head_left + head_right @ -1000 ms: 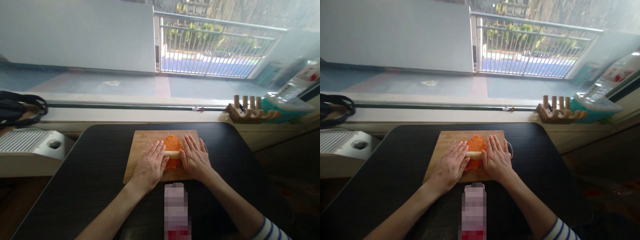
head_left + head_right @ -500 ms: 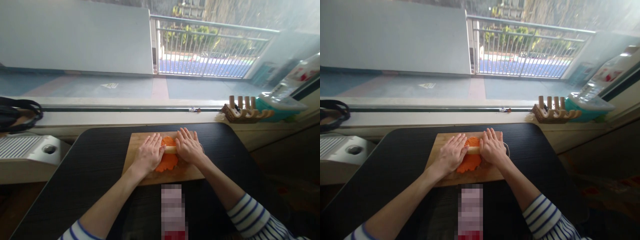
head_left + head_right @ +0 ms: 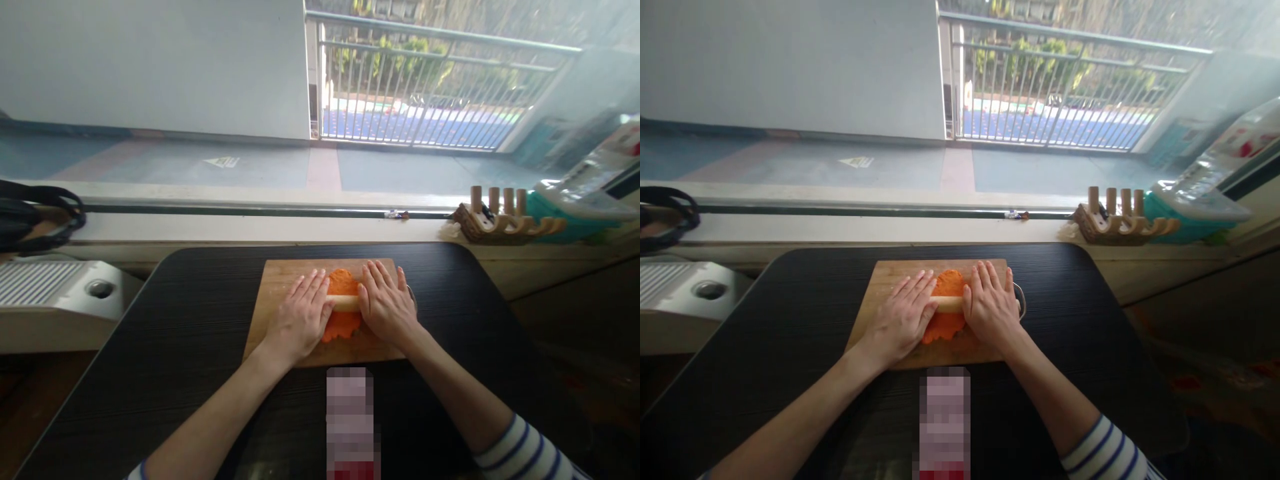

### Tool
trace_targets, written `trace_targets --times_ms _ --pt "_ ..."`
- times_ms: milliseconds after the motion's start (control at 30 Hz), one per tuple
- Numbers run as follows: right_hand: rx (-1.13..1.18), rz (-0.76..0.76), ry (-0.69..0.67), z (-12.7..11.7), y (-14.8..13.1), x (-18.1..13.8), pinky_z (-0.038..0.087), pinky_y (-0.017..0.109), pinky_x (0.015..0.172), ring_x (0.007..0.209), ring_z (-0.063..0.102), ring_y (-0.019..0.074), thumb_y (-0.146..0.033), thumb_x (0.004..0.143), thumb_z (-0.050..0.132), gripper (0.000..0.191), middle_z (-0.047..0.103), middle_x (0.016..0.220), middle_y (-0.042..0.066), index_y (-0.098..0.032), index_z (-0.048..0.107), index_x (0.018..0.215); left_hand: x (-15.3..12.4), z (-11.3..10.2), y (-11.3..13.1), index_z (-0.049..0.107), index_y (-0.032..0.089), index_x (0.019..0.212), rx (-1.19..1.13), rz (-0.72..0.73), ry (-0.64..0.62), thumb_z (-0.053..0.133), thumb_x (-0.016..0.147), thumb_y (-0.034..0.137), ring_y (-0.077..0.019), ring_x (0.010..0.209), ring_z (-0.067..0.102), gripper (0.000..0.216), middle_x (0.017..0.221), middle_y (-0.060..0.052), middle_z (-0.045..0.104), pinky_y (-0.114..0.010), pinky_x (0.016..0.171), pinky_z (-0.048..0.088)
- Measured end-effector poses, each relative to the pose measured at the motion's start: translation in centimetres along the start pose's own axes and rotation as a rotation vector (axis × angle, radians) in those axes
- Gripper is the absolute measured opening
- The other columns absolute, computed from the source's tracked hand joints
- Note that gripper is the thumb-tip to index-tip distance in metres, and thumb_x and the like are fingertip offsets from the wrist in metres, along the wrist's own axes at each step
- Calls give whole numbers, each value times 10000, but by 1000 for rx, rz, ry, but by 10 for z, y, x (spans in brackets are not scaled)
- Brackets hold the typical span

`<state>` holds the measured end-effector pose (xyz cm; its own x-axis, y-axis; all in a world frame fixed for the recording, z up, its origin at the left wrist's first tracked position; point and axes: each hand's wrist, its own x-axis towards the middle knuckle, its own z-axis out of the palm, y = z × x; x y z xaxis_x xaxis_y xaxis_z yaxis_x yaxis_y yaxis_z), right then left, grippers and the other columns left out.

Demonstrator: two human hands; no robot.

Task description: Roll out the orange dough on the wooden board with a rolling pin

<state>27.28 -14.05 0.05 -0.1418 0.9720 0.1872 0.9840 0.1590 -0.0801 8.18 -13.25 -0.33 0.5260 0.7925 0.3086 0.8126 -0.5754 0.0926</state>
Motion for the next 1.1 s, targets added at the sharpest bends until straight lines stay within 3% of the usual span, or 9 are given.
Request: trace_targets --times_ms 133,267,400,600,767,967,1100 --pt "39 45 -175 -1 8 37 117 598 1113 1414 195 257 -331 965 197 533 291 1515 117 -107 355 1422 27 8 -9 533 49 1285 2 -49 -5 248 970 352 -260 1310 426 521 1366 -163 499 -443 1101 334" --pt "73 107 -257 -2 13 59 152 639 1087 1423 155 271 -320 945 220 545 241 1533 122 -104 318 1436 42 13 -16 521 52 1297 24 -106 -27 230 971 364 -254 1304 435 537 1368 -153 499 -429 1099 335" --pt "66 84 -213 -1 10 48 153 626 1093 1417 179 275 -290 936 240 540 273 1520 128 -93 335 1429 35 11 -13 502 31 1308 40 -85 -19 227 972 367 -257 1312 423 550 1369 -170 494 -431 1109 318" --pt "-4 24 23 1 -3 -8 131 525 1131 1381 290 250 -297 971 207 520 391 1457 146 -60 411 1387 0 0 4 493 28 1310 41 7 10 250 972 353 -270 1329 394 528 1403 -179 453 -455 1112 316" --pt "-14 -22 82 -2 -9 -34 128 490 1135 1375 305 240 -308 977 237 502 400 1452 135 -79 430 1380 -21 -8 10 505 50 1302 15 30 6 284 968 390 -271 1325 402 526 1406 -169 455 -458 1074 379" --pt "-19 23 35 0 -5 -8 76 512 1141 1387 277 239 -296 972 210 515 382 1463 142 -69 417 1385 -3 1 1 497 43 1309 10 16 20 272 972 374 -260 1327 400 523 1402 -175 457 -453 1108 330" --pt "21 59 -96 1 3 25 110 579 1117 1401 236 263 -287 953 219 520 331 1491 148 -75 404 1390 24 9 -8 535 14 1270 19 -32 -5 236 972 393 -270 1299 439 567 1357 -197 500 -433 1097 344"
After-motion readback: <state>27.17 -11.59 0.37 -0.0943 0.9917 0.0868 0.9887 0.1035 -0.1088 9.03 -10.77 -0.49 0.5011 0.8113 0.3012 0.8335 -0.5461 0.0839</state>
